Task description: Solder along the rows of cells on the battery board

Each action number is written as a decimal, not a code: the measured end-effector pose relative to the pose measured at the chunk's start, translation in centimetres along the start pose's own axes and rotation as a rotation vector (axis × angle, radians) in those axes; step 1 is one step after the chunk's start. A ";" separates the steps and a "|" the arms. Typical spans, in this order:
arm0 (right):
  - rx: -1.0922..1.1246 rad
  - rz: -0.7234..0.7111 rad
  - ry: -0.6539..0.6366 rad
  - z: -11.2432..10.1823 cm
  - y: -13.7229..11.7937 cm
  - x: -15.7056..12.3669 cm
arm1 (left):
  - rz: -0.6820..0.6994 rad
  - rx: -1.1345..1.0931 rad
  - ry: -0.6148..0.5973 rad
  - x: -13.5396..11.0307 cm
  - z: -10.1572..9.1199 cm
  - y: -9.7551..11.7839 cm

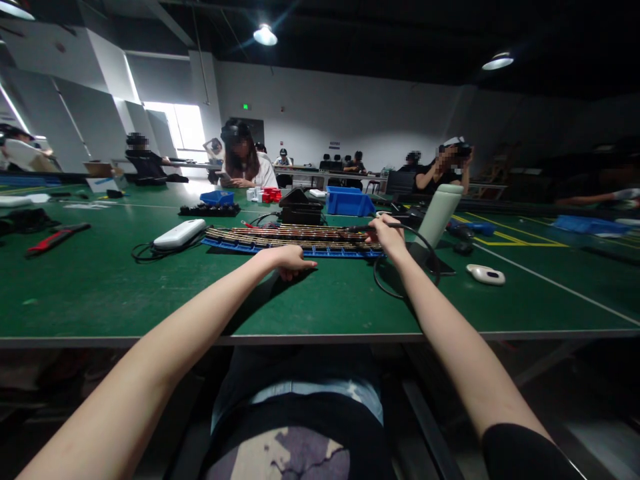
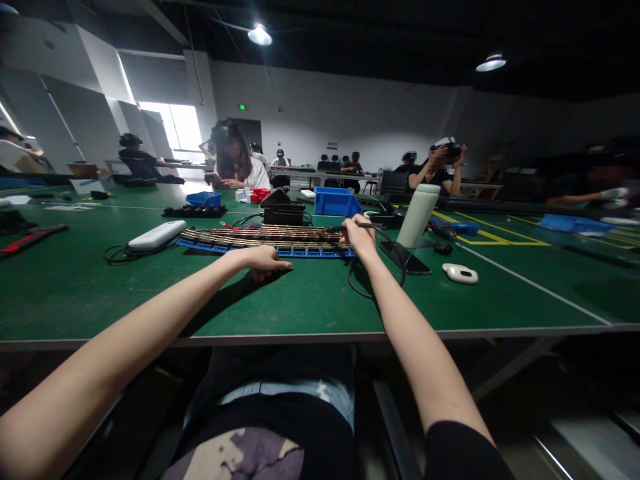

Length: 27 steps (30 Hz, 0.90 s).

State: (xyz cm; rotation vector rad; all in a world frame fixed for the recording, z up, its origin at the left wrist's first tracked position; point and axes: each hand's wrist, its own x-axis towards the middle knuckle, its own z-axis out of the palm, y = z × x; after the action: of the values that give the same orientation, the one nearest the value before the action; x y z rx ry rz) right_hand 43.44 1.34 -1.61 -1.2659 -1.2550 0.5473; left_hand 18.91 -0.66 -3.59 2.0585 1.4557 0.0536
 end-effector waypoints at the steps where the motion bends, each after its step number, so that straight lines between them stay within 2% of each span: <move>1: -0.003 0.005 0.002 0.0 0.1 -0.2 | 0.033 -0.012 0.011 0.0 0.1 -0.2; 8: -0.098 -0.101 -0.036 -0.2 0.2 -1.7 | 0.172 0.126 0.117 -0.8 0.8 -0.8; 19: -0.008 -0.007 -0.003 -0.1 -0.3 -2.0 | 0.212 0.259 0.200 -1.1 1.1 -0.4; 27: 0.072 -0.009 0.013 -0.1 -0.3 -1.9 | 0.220 0.427 0.238 -0.8 1.2 -0.4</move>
State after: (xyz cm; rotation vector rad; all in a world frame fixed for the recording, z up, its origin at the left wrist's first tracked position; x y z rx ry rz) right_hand 42.84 -0.45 -2.09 -1.2013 -1.2191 0.5714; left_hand 18.70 -1.83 -4.56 2.6326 1.4674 0.0840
